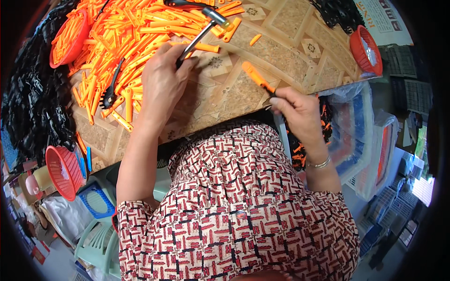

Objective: The person assembles orange plastic handles with black plastic heads on a wooden table. They use a hammer to secure the components together and place the finished items into a pile. The process involves picking up parts, aligning them, and striking them with a hammer.

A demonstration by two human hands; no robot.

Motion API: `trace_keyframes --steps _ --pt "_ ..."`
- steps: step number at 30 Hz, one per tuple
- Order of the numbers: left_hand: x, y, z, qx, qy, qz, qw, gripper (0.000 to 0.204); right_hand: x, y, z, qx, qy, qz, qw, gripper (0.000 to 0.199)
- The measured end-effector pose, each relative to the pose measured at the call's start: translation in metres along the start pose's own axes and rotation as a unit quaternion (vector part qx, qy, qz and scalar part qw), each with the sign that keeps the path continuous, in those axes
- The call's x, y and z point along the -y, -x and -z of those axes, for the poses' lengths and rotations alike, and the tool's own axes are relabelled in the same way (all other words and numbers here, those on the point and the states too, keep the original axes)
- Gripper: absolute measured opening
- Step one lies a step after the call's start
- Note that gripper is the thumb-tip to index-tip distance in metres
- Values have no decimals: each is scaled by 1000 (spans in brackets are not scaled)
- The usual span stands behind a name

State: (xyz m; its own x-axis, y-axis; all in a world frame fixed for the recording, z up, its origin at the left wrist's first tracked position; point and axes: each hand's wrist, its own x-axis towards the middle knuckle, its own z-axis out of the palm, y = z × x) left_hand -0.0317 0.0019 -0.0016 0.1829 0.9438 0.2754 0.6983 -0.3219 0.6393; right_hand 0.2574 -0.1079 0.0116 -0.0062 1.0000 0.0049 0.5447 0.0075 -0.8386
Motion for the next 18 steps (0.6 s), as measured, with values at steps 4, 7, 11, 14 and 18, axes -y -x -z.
trace_keyframes --steps 4,7,11,14,18 --pt "-2 -14 -14 -2 -79 -17 997 28 -11 13 -23 67 -228 -158 958 14" --pt "1 -17 -17 -3 -101 -13 995 29 -18 14 -26 76 -240 -165 954 16" --pt "3 -29 -18 -16 -124 -27 992 31 -16 11 -26 70 -209 -190 957 19" --pt "-13 -53 -23 20 -120 -26 992 30 -13 10 -24 82 -169 -202 961 20" --pt "-23 -79 -56 60 -183 -48 980 28 -14 13 -31 67 -195 -224 953 20"
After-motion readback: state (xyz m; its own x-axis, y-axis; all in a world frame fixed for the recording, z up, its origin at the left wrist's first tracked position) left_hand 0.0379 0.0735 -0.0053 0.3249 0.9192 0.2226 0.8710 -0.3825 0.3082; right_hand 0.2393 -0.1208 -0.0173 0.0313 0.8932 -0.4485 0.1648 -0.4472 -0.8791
